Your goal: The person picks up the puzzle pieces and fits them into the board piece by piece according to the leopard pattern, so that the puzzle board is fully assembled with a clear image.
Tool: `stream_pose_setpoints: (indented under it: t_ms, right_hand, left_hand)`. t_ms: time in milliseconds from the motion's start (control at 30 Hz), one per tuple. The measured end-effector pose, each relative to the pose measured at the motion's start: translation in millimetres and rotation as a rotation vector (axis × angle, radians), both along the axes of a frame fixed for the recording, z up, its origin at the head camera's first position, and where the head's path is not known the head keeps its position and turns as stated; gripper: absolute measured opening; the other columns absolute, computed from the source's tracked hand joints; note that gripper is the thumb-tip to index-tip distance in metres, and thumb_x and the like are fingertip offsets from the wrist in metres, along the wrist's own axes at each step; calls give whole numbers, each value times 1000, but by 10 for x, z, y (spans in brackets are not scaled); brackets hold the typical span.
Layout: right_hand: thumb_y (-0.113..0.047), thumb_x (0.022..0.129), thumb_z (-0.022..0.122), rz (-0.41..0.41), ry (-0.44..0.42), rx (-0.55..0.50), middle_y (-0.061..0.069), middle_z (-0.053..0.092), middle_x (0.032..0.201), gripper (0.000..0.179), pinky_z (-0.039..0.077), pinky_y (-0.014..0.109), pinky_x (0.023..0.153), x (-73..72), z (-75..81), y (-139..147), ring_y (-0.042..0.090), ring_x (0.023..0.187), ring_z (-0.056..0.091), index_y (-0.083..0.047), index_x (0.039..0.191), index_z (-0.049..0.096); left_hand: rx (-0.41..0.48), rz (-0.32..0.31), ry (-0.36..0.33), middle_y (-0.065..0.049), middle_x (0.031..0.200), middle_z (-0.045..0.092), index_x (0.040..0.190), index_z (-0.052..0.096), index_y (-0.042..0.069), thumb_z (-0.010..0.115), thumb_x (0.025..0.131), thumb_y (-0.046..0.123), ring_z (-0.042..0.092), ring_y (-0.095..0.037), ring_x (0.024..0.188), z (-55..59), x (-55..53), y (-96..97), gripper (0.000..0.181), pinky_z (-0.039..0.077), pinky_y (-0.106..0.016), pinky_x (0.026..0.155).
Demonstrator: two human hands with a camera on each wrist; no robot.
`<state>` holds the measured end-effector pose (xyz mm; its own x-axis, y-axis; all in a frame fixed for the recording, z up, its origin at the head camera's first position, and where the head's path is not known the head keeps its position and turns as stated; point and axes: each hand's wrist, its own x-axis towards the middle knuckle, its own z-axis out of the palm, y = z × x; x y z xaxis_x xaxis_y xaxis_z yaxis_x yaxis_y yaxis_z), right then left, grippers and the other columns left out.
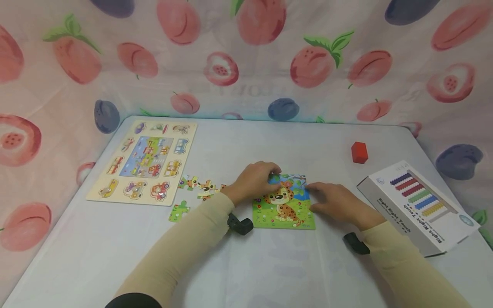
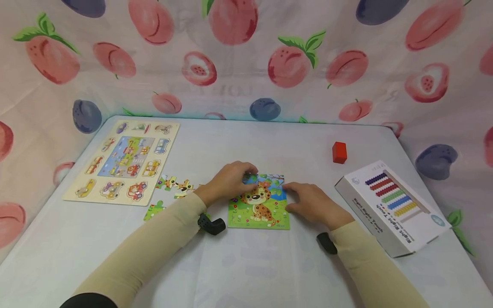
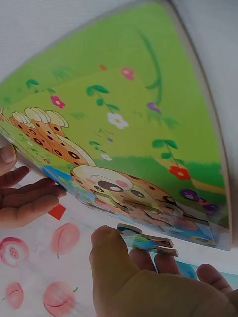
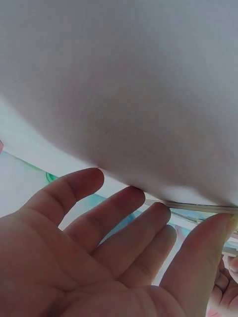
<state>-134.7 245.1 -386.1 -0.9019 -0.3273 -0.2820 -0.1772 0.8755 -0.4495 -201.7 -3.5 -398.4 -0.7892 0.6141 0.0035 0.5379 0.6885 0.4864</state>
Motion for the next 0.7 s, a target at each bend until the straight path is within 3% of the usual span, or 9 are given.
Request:
stream_pose_setpoints:
  t_ms: [200,500,700]
  right_hand:
    - [-19,89,76,6,4,4,22,49,146,62,32,62,108,-1,-10,13,46,136,39,-3,144,52]
    - [-20,88,77,16,23,-12,21,50,145,62,33,61,108,-3,-7,23,45,135,41,-3,143,53]
    - [-18,88,77,13,23,-27,21,50,145,61,33,61,108,10,6,27,44,136,41,-3,142,53]
  left_hand:
    - [22,21,-43,-2,124,66,130,64,10,71,93,33,58,-18,114,2,15,58,44,45,-33,99]
    - [1,-8,11,-1,120,67,128,65,11,70,94,38,59,-17,108,-51,33,164,43,46,-34,96]
    - [-12,-7,24,0,122,67,131,64,12,68,95,36,58,-17,113,-69,39,254,43,43,-35,101]
